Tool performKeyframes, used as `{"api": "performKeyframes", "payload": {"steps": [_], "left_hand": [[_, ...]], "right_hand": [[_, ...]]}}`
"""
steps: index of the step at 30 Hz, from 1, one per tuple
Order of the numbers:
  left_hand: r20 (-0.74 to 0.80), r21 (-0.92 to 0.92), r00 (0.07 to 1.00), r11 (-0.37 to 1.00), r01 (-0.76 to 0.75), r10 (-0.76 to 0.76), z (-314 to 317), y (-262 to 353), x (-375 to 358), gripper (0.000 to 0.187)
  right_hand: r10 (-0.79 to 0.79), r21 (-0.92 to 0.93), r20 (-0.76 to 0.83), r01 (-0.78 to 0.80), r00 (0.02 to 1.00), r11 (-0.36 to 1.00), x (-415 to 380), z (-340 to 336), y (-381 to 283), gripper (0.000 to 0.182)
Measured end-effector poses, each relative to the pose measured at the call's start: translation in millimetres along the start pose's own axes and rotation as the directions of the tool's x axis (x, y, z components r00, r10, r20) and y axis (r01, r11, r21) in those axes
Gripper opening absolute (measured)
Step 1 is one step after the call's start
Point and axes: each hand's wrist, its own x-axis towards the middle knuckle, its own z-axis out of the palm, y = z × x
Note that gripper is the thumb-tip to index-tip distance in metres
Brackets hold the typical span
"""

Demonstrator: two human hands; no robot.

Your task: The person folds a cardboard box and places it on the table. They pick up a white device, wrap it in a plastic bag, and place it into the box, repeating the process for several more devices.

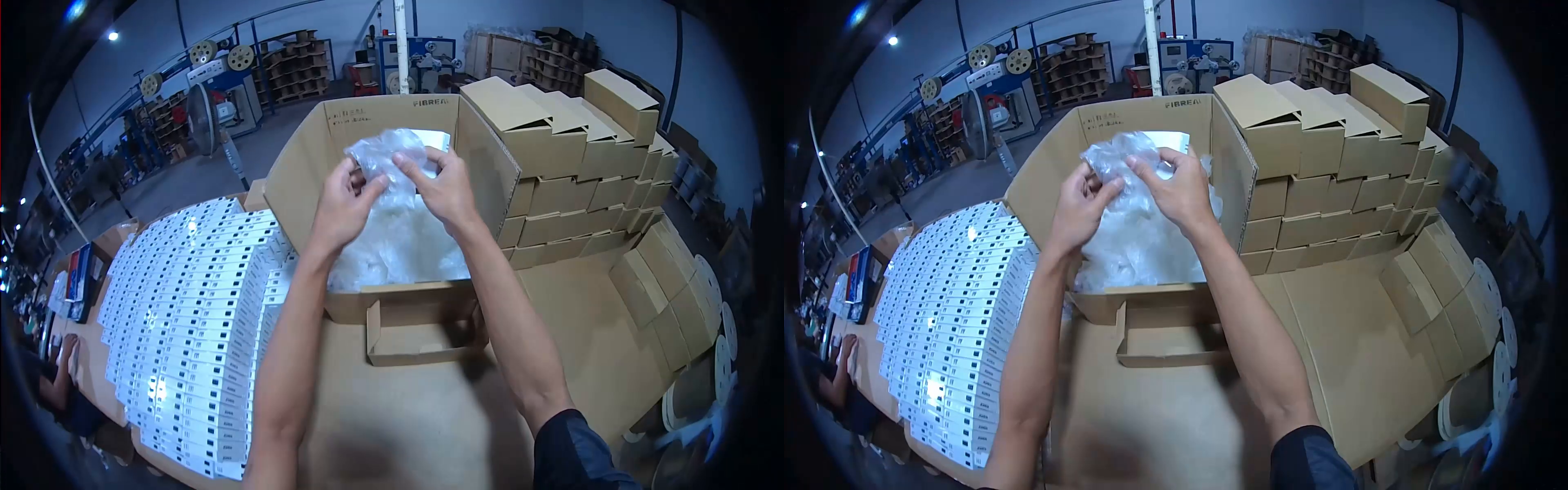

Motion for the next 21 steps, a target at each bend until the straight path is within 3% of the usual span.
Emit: {"api": "performKeyframes", "payload": {"steps": [1,4,5,8,9,12,13,14,16,19,21], "left_hand": [[-0.008,-0.004,0.999,0.999,0.050,-0.050,1.8,8.5,-20.5,0.034],[-0.034,0.001,0.974,0.975,0.222,-0.222,8.8,30.4,-84.6,0.036],[-0.038,0.003,0.958,0.958,0.286,-0.286,13.9,37.2,-104.8,0.037],[-0.016,-0.060,0.987,0.986,0.157,-0.158,38.5,77.4,-158.2,0.038],[-0.094,-0.070,0.992,0.995,0.077,-0.083,47.6,87.4,-168.4,0.035],[-0.337,-0.035,0.918,0.977,0.211,-0.210,57.6,99.6,-204.0,0.033],[-0.387,-0.032,0.913,0.992,0.126,-0.128,65.8,104.6,-213.5,0.034],[-0.395,-0.036,0.908,0.990,0.136,-0.139,67.8,109.0,-223.6,0.035],[-0.415,-0.041,0.892,0.983,0.177,-0.178,67.4,114.1,-249.9,0.036],[-0.467,-0.071,0.844,0.963,0.260,-0.263,71.3,115.0,-289.6,0.035],[-0.517,-0.074,0.822,0.969,0.236,-0.240,82.8,115.7,-314.0,0.032]], "right_hand": [[0.000,0.115,-0.015,0.002,1.000,0.993,-8.4,-0.1,-12.5,0.038],[0.061,0.045,-0.011,-0.060,0.998,0.997,-42.6,-13.8,-57.5,0.035],[-0.058,0.053,-0.005,0.059,0.998,0.997,-55.4,-14.7,-56.8,0.034],[-0.196,-0.039,-0.047,0.194,0.980,0.980,-107.6,-18.8,-78.4,0.032],[-0.109,-0.029,0.016,0.110,0.994,0.994,-124.7,-24.9,-90.6,0.030],[0.049,-0.020,0.111,-0.047,0.993,0.999,-181.2,-37.5,-110.5,0.034],[-0.089,0.061,0.134,0.082,0.987,0.995,-201.0,-38.2,-101.0,0.040],[-0.173,0.077,0.130,0.164,0.976,0.983,-222.8,-40.7,-96.6,0.040],[0.121,0.030,0.338,-0.139,0.933,0.990,-265.9,-60.5,-112.2,0.037],[0.312,0.104,0.411,-0.384,0.857,0.917,-319.6,-81.0,-117.2,0.033],[0.347,0.115,0.383,-0.417,0.856,0.902,-345.7,-85.4,-119.9,0.030]]}}
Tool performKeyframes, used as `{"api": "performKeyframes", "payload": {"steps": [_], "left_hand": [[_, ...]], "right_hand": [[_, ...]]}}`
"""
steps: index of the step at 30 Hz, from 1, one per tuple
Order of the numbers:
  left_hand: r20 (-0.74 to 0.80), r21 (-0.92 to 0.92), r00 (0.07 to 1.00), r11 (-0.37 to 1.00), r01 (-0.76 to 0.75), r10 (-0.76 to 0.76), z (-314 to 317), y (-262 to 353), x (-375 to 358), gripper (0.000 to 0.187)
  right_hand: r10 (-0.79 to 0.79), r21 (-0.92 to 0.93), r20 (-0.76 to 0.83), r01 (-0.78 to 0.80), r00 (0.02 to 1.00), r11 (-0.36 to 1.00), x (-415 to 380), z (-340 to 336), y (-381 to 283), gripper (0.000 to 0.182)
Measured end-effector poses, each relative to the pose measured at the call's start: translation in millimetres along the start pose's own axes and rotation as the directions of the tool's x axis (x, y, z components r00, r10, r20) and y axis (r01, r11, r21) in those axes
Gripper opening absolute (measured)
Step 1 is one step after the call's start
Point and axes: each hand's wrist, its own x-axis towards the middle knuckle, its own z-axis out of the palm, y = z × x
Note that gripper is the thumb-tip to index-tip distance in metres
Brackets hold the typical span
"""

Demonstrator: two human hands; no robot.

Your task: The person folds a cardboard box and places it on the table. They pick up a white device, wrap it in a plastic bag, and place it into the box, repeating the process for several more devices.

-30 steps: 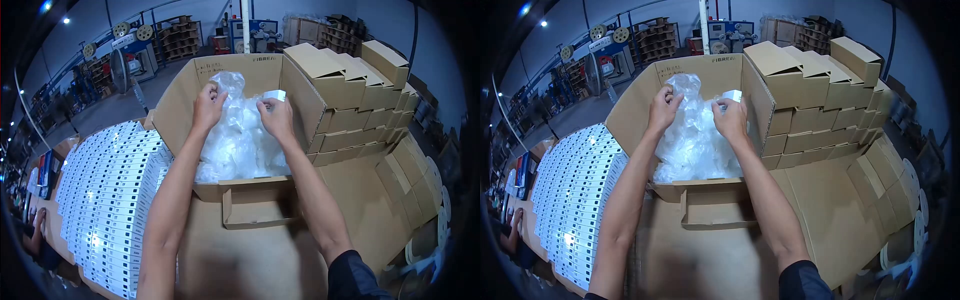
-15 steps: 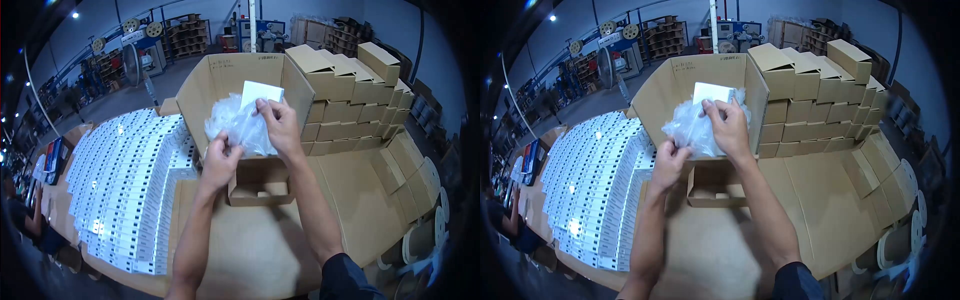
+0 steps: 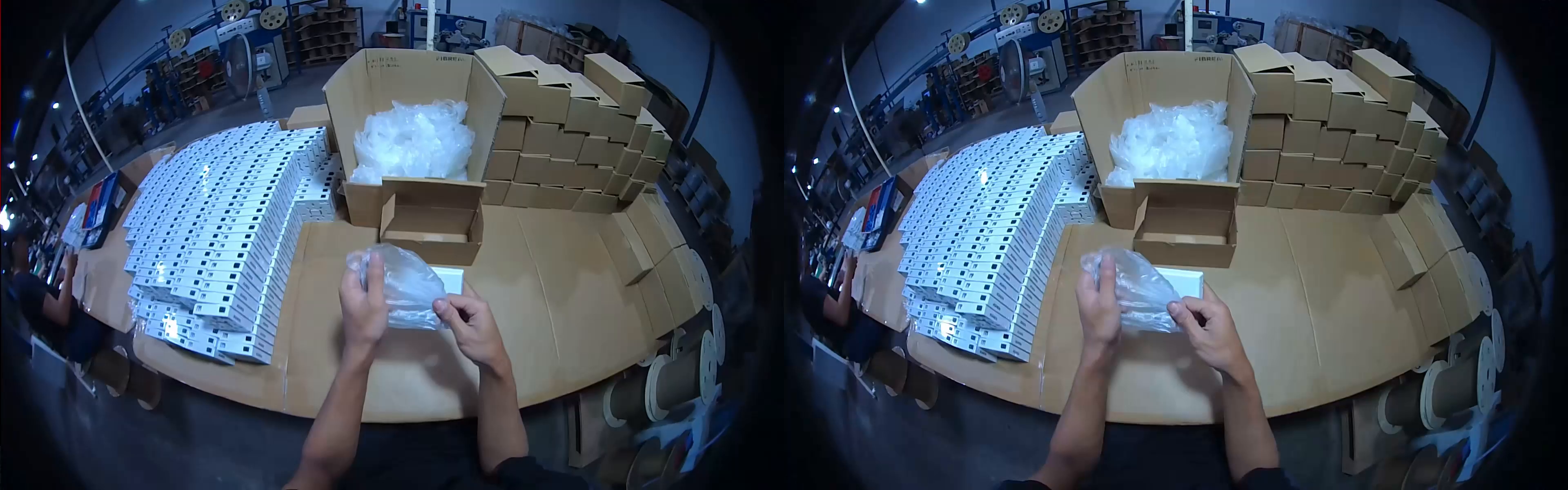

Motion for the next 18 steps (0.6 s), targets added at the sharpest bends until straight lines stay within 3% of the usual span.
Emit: {"api": "performKeyframes", "payload": {"steps": [1,2,5,6,9,10,13,16,18], "left_hand": [[0.021,0.021,0.999,0.999,0.029,-0.029,-4.9,-2.8,-14.6,0.031],[0.042,0.043,0.998,0.998,0.054,-0.056,-10.4,-5.8,-28.4,0.031],[0.113,0.103,0.992,0.993,0.049,-0.061,-25.4,-27.7,-63.5,0.032],[0.136,0.119,0.990,0.992,0.032,-0.048,-27.6,-31.3,-71.9,0.033],[0.052,-0.130,0.958,0.950,0.285,-0.281,-31.6,-33.6,-87.1,0.038],[0.058,0.000,0.960,0.962,0.274,-0.274,-39.3,-33.6,-88.4,0.042],[0.061,-0.006,0.953,0.955,0.297,-0.297,-47.1,-41.5,-90.9,0.044],[-0.025,0.142,0.988,0.977,0.156,-0.154,-52.4,-50.1,-84.3,0.038],[-0.071,0.423,0.983,0.897,-0.126,0.171,-48.9,-29.2,-78.2,0.035]], "right_hand": [[0.017,0.012,-0.021,-0.017,1.000,1.000,-11.1,1.7,5.1,0.029],[-0.169,-0.080,-0.109,0.161,0.980,0.984,-17.2,6.9,12.0,0.025],[-0.218,-0.119,-0.186,0.198,0.958,0.973,-30.4,19.3,10.5,0.022],[-0.108,-0.086,-0.199,0.092,0.974,0.992,-34.3,19.3,11.9,0.026],[0.075,0.295,-0.324,0.025,0.943,0.955,-40.9,28.7,29.5,0.033],[0.133,0.360,-0.295,-0.019,0.946,0.933,-43.5,30.4,32.7,0.037],[0.046,0.204,-0.286,0.014,0.957,0.979,-54.3,42.5,30.3,0.035],[0.008,0.083,-0.287,0.017,0.958,0.996,-66.3,45.9,39.7,0.025],[-0.042,-0.060,-0.328,0.023,0.944,0.998,-67.7,44.5,33.7,0.019]]}}
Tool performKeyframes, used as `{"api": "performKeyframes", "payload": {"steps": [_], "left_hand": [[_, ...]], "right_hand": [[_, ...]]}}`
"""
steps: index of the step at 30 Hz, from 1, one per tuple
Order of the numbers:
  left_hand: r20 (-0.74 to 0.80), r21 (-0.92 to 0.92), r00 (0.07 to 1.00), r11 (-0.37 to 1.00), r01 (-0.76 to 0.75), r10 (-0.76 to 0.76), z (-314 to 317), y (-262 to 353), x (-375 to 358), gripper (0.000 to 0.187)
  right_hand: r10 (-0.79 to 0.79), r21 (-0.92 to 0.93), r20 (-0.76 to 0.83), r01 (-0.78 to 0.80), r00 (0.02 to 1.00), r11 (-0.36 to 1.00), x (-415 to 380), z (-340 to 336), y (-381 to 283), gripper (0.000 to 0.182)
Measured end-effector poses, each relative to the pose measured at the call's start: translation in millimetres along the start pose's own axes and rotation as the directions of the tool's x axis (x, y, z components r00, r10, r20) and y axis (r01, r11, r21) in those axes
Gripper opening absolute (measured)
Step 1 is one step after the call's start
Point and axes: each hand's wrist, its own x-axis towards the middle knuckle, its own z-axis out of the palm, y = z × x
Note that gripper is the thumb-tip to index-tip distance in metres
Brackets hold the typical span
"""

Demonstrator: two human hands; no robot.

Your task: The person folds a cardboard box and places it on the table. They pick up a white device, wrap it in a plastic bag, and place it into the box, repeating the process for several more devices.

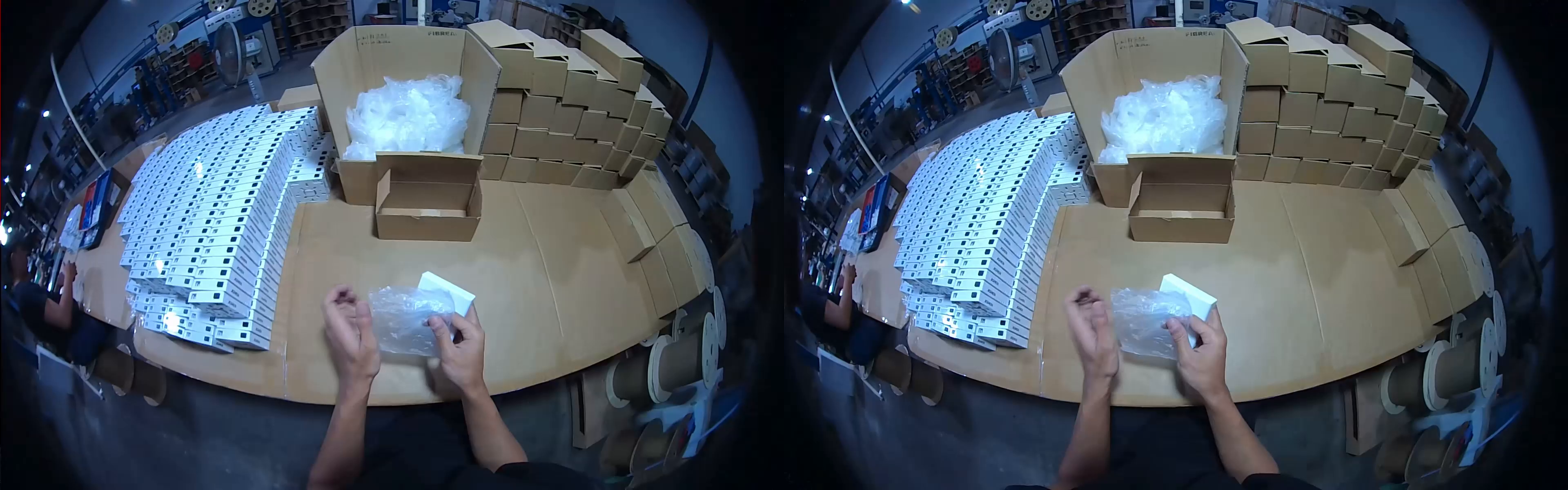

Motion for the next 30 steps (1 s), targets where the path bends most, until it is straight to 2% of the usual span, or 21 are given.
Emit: {"api": "performKeyframes", "payload": {"steps": [1,2,5,6,9,13,16,19,22,27,28,30], "left_hand": [[-0.057,0.142,0.986,0.979,-0.145,0.154,-4.6,13.3,4.4,0.036],[-0.041,0.200,0.970,0.953,-0.227,0.240,-10.9,22.9,7.8,0.038],[0.319,0.177,0.866,0.874,-0.453,0.385,-12.9,41.1,26.4,0.031],[0.373,0.182,0.845,0.863,-0.472,0.384,-7.1,44.0,33.2,0.025],[0.521,0.175,0.756,0.817,-0.550,0.397,-1.7,34.5,40.2,0.024],[0.464,0.073,0.770,0.847,-0.527,0.439,4.1,25.0,37.5,0.016],[0.437,0.049,0.798,0.875,-0.481,0.414,5.2,22.5,34.0,0.011],[0.552,-0.045,0.799,0.966,-0.256,0.238,3.9,25.7,34.6,0.010],[0.617,-0.073,0.787,0.993,0.094,-0.029,2.8,29.1,32.2,0.010],[0.621,0.073,0.767,0.986,0.148,-0.161,3.9,35.2,43.7,0.010],[0.610,0.104,0.768,0.980,0.168,-0.196,4.4,36.8,45.3,0.012],[0.651,0.037,0.750,0.992,0.120,-0.115,5.3,28.1,45.6,0.023]], "right_hand": [[-0.020,-0.054,-0.004,0.020,1.000,0.998,0.8,-2.0,-0.2,0.018],[-0.038,-0.108,-0.007,0.037,0.999,0.993,0.9,-4.3,0.7,0.017],[-0.051,-0.176,0.005,0.051,0.999,0.983,0.6,-9.2,0.2,0.017],[-0.088,-0.173,0.012,0.089,0.996,0.981,0.8,-9.7,2.2,0.018],[-0.136,-0.163,0.020,0.138,0.990,0.977,0.5,-11.6,5.2,0.016],[-0.130,-0.151,-0.005,0.128,0.991,0.980,1.8,-15.5,8.9,0.013],[-0.102,-0.172,-0.001,0.101,0.995,0.980,2.8,-19.8,15.8,0.011],[-0.053,-0.202,0.008,0.053,0.999,0.978,4.6,-25.0,18.0,0.014],[0.001,-0.190,0.057,0.010,0.998,0.982,4.5,-30.9,21.6,0.018],[-0.002,-0.116,0.228,0.029,0.974,0.993,-1.6,-37.2,20.5,0.027],[0.066,-0.092,0.257,-0.043,0.964,0.995,-3.7,-37.8,19.3,0.027],[0.067,-0.139,0.247,-0.033,0.967,0.990,-5.2,-35.3,23.3,0.024]]}}
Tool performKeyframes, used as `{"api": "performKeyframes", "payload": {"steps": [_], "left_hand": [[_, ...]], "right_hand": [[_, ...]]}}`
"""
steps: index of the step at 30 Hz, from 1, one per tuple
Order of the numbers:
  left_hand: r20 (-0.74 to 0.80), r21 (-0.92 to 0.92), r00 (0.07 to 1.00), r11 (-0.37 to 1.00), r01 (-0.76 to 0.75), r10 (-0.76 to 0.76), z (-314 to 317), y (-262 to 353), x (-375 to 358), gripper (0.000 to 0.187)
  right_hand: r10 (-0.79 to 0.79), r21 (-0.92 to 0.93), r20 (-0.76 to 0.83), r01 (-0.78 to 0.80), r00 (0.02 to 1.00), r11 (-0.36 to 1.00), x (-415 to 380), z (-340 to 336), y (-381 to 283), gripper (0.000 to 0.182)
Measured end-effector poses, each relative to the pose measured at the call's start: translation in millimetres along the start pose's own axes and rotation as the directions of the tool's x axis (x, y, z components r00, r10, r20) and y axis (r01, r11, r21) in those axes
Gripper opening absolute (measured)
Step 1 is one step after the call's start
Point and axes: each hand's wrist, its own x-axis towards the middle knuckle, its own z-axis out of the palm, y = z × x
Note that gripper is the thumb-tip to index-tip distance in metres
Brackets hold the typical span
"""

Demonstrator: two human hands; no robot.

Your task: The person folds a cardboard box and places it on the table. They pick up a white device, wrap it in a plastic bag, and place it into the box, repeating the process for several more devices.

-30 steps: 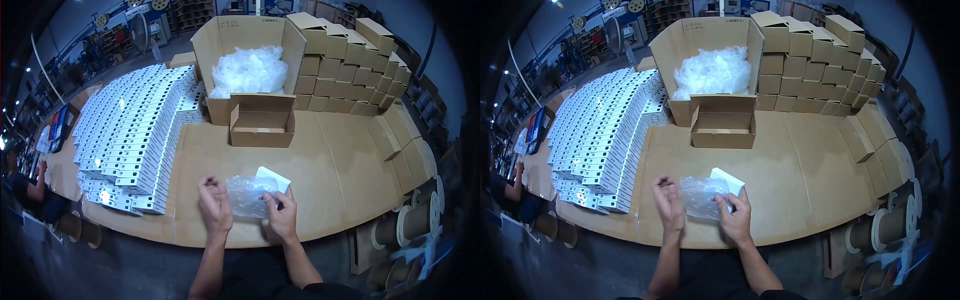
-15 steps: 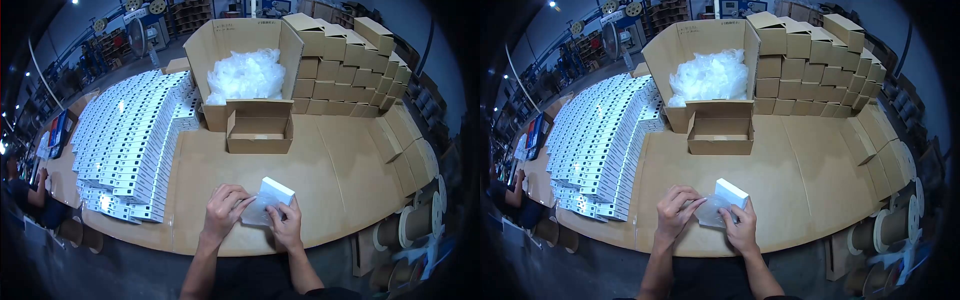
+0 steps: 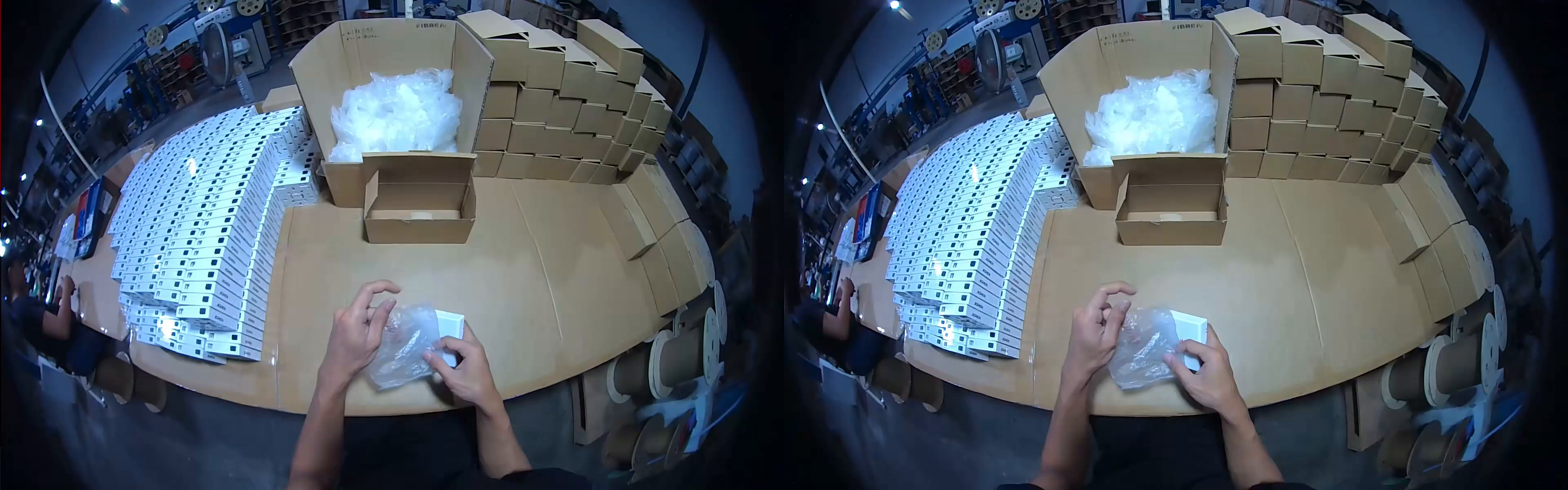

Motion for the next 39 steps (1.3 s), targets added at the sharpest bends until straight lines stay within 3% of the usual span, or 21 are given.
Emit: {"api": "performKeyframes", "payload": {"steps": [4,7,10,13,14,17,18,19,21,22,24,25,26,28,29,31,32,35,38,39], "left_hand": [[0.120,0.081,0.976,0.978,-0.194,0.184,-3.9,-15.6,2.7,0.043],[0.162,0.008,0.987,1.000,0.004,-0.005,-11.2,-6.3,-2.0,0.045],[0.053,-0.161,0.986,0.976,-0.145,0.155,3.0,-15.9,-0.6,0.040],[0.083,-0.163,0.993,0.982,0.094,-0.081,-0.9,-7.7,1.1,0.039],[0.044,-0.096,0.995,0.991,0.090,-0.086,-2.5,-2.0,2.4,0.031],[-0.175,-0.154,0.984,0.988,0.000,-0.027,3.7,-9.4,4.5,0.032],[-0.100,-0.281,0.994,0.960,0.002,-0.031,-6.5,-32.4,0.5,0.052],[-0.316,-0.248,0.946,0.956,-0.157,0.073,-2.6,-40.1,3.5,0.059],[-0.678,-0.089,0.687,0.898,-0.431,0.262,5.8,-50.1,9.8,0.076],[-0.630,-0.266,0.758,0.870,-0.415,0.169,4.3,-59.0,-0.5,0.090],[-0.320,-0.599,0.947,0.773,-0.206,0.005,12.8,-63.2,-24.9,0.088],[-0.133,-0.717,0.990,0.695,-0.060,-0.052,15.3,-60.5,-33.8,0.088],[-0.076,-0.696,0.994,0.718,0.003,-0.078,19.4,-56.1,-39.5,0.084],[0.035,-0.643,0.989,0.755,0.132,-0.143,29.0,-47.1,-47.9,0.078],[-0.010,-0.559,0.990,0.822,0.110,-0.139,30.6,-49.5,-50.6,0.073],[-0.098,-0.365,0.990,0.929,0.057,-0.099,30.9,-53.9,-45.8,0.063],[-0.181,-0.426,0.977,0.905,0.025,-0.112,35.1,-51.2,-47.5,0.053],[-0.208,-0.026,0.970,0.991,-0.133,0.125,18.7,-30.3,-48.7,0.055],[-0.172,0.036,0.978,0.993,-0.112,0.117,19.8,-34.6,-50.5,0.056],[-0.157,0.030,0.982,0.994,-0.106,0.109,20.8,-35.3,-50.6,0.056]], "right_hand": [[-0.025,0.041,-0.023,0.025,0.999,0.999,2.0,-1.0,-1.4,0.018],[-0.012,0.005,0.051,0.012,0.999,1.000,5.5,-8.7,-6.6,0.016],[-0.044,-0.027,0.024,0.045,0.999,0.999,6.1,-6.3,-5.3,0.017],[-0.059,-0.079,0.045,0.062,0.997,0.995,3.7,-4.7,-3.0,0.018],[-0.064,-0.102,0.061,0.070,0.996,0.992,3.0,-4.9,-1.9,0.018],[-0.044,-0.075,0.131,0.054,0.990,0.996,3.0,-9.5,0.0,0.020],[-0.034,-0.055,0.080,0.039,0.996,0.998,2.5,-8.4,0.4,0.019],[-0.025,-0.036,0.027,0.026,0.999,0.999,2.4,-6.2,1.1,0.018],[-0.004,0.005,-0.084,0.005,0.996,1.000,2.7,-4.3,1.9,0.017],[-0.016,-0.021,-0.104,0.014,0.994,1.000,3.6,-6.5,-0.1,0.015],[-0.067,-0.017,-0.184,0.065,0.981,0.998,5.7,-2.8,8.6,0.015],[-0.090,-0.014,-0.219,0.089,0.972,0.996,5.3,1.0,11.2,0.014],[-0.019,0.032,-0.241,0.028,0.970,0.999,3.9,4.6,8.2,0.014],[-0.038,-0.034,-0.163,0.032,0.986,0.999,5.3,3.7,1.5,0.013],[-0.039,-0.068,-0.117,0.031,0.992,0.997,3.1,3.0,-0.8,0.013],[-0.112,0.051,-0.168,0.122,0.979,0.991,4.3,3.4,-3.1,0.014],[-0.145,0.110,-0.197,0.169,0.970,0.979,5.6,3.8,-3.7,0.015],[-0.024,0.181,-0.250,0.071,0.968,0.981,15.5,-30.3,2.6,0.030],[-0.018,0.406,-0.471,0.235,0.882,0.883,35.3,-40.7,-32.0,0.042],[-0.094,0.397,-0.452,0.295,0.887,0.869,41.9,-43.3,-39.8,0.045]]}}
